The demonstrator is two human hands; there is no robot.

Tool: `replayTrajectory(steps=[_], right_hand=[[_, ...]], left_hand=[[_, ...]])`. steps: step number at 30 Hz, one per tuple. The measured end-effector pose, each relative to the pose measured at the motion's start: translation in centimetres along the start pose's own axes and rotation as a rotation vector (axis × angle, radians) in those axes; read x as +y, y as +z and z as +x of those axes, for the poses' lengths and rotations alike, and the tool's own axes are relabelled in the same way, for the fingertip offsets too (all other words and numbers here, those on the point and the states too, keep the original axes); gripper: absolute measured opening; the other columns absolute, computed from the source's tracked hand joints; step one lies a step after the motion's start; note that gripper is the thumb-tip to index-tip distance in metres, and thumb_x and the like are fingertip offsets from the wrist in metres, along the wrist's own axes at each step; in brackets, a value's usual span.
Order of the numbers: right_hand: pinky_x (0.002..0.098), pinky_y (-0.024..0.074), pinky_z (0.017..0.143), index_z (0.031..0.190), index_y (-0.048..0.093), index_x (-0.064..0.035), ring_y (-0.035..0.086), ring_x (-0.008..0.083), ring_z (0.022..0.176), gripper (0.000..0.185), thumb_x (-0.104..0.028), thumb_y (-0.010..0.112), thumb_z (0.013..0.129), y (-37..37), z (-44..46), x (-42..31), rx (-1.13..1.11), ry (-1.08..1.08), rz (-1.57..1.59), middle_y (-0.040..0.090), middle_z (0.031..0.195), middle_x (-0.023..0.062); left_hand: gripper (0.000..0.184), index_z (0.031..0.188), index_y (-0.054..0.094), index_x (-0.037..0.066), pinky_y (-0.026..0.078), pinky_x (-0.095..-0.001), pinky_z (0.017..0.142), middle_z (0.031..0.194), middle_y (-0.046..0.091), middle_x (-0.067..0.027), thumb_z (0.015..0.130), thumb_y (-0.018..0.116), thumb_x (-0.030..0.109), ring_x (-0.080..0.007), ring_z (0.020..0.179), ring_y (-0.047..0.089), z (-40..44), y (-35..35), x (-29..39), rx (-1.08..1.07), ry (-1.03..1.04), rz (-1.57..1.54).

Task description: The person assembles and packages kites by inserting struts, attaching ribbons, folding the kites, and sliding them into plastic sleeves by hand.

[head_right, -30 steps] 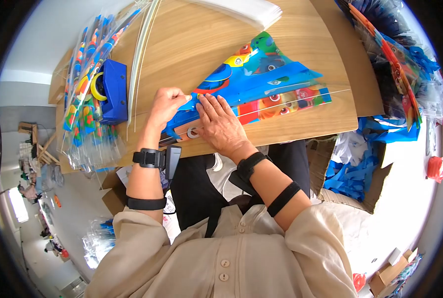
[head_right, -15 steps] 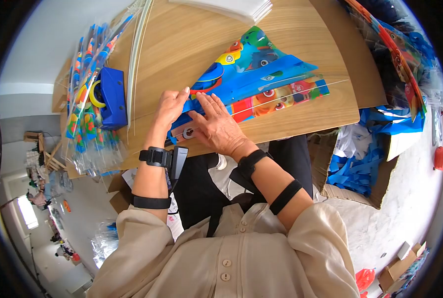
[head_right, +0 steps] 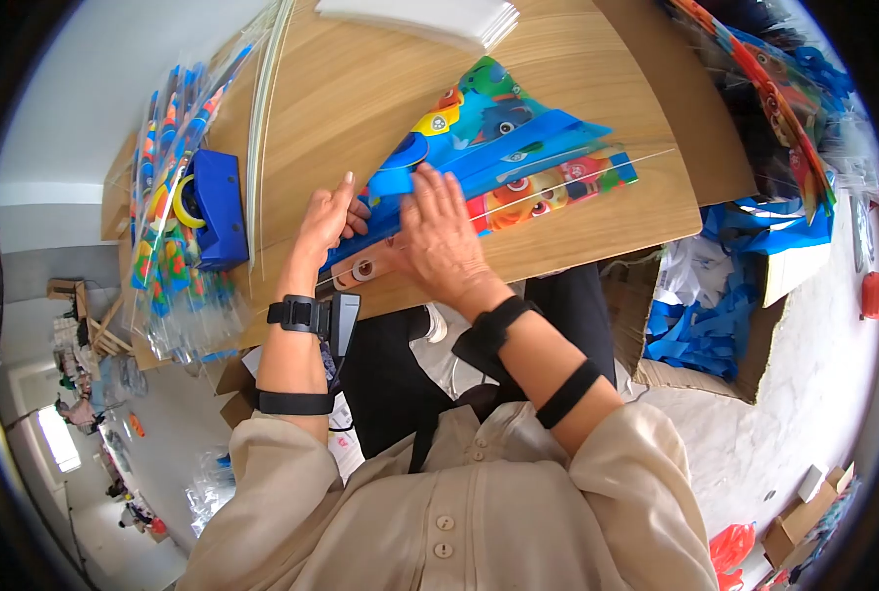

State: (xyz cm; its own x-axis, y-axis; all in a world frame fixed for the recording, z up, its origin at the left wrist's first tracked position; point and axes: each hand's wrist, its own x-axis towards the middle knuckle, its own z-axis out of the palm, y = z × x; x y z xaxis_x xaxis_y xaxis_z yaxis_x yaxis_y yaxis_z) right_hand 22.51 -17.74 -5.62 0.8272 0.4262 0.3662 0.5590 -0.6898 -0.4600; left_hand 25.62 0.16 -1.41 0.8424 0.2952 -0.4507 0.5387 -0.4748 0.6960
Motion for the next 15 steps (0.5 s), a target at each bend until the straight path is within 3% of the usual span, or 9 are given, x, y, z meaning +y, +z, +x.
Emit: replayTrajectory(steps=[3,5,9,12,14,15], right_hand=[[0.0491,0.022,0.114,0.125,0.049,0.0095,0.033,0.0385,0.135,0.074,-0.044,0.068,0.078,-2.2,-0.4,3.5,0.027,0.056,-0.084,0.045,0.134,0.0237],[0.0489,0.0224,0.114,0.126,0.048,0.0099,0.033,0.0385,0.134,0.076,-0.046,0.067,0.079,-3.2,-0.6,5.8,0.036,0.093,-0.123,0.045,0.133,0.023],[0.0488,0.0229,0.114,0.128,0.047,0.0101,0.032,0.0373,0.135,0.086,-0.057,0.064,0.077,-4.6,-0.8,7.9,-0.085,0.015,-0.177,0.044,0.136,0.0198],[0.0497,0.0221,0.114,0.131,0.046,0.0082,0.031,0.036,0.136,0.095,-0.065,0.063,0.073,-6.1,-0.5,8.1,-0.177,-0.057,-0.249,0.043,0.138,0.018],[0.05,0.0194,0.115,0.136,0.043,0.0048,0.027,0.0341,0.139,0.096,-0.065,0.064,0.073,-6.9,-0.3,8.2,-0.314,-0.104,-0.342,0.041,0.141,0.0167],[0.05,0.0194,0.115,0.136,0.043,0.0048,0.027,0.0341,0.139,0.096,-0.065,0.064,0.073,-6.9,-0.2,8.2,-0.314,-0.104,-0.342,0.041,0.141,0.0167]], left_hand=[[0.061,0.079,0.067,-0.003,0.041,-0.0305,0.05,0.064,0.063,-0.0111,0.096,0.045,0.051,-0.0145,0.053,0.051,0.3,0.2,-1.3,-0.075,0.074,0.056],[0.056,0.073,0.064,-0.006,0.049,-0.038,0.061,0.058,0.061,-0.0166,0.094,0.052,0.044,-0.0263,0.055,0.06,-0.1,0.8,-2.0,0.026,0.286,0.066],[0.046,0.076,0.066,-0.003,0.049,-0.038,0.062,0.06,0.062,-0.0162,0.092,0.057,0.038,-0.0302,0.057,0.06,-1.2,1.2,-3.0,0.064,0.388,0.293],[0.034,0.081,0.069,0.002,0.05,-0.0381,0.069,0.072,0.066,-0.0165,0.088,0.064,0.034,-0.033,0.068,0.062,-3.1,1.5,-3.3,0.141,0.569,0.303],[0.034,0.091,0.069,0.005,0.045,-0.0429,0.092,0.106,0.063,-0.0238,0.085,0.069,0.039,-0.0373,0.102,0.057,-3.4,1.6,-4.3,0.222,0.761,0.43],[0.034,0.091,0.069,0.005,0.045,-0.0429,0.092,0.106,0.063,-0.0238,0.085,0.069,0.039,-0.0373,0.102,0.057,-3.2,1.7,-4.6,0.222,0.761,0.429]])
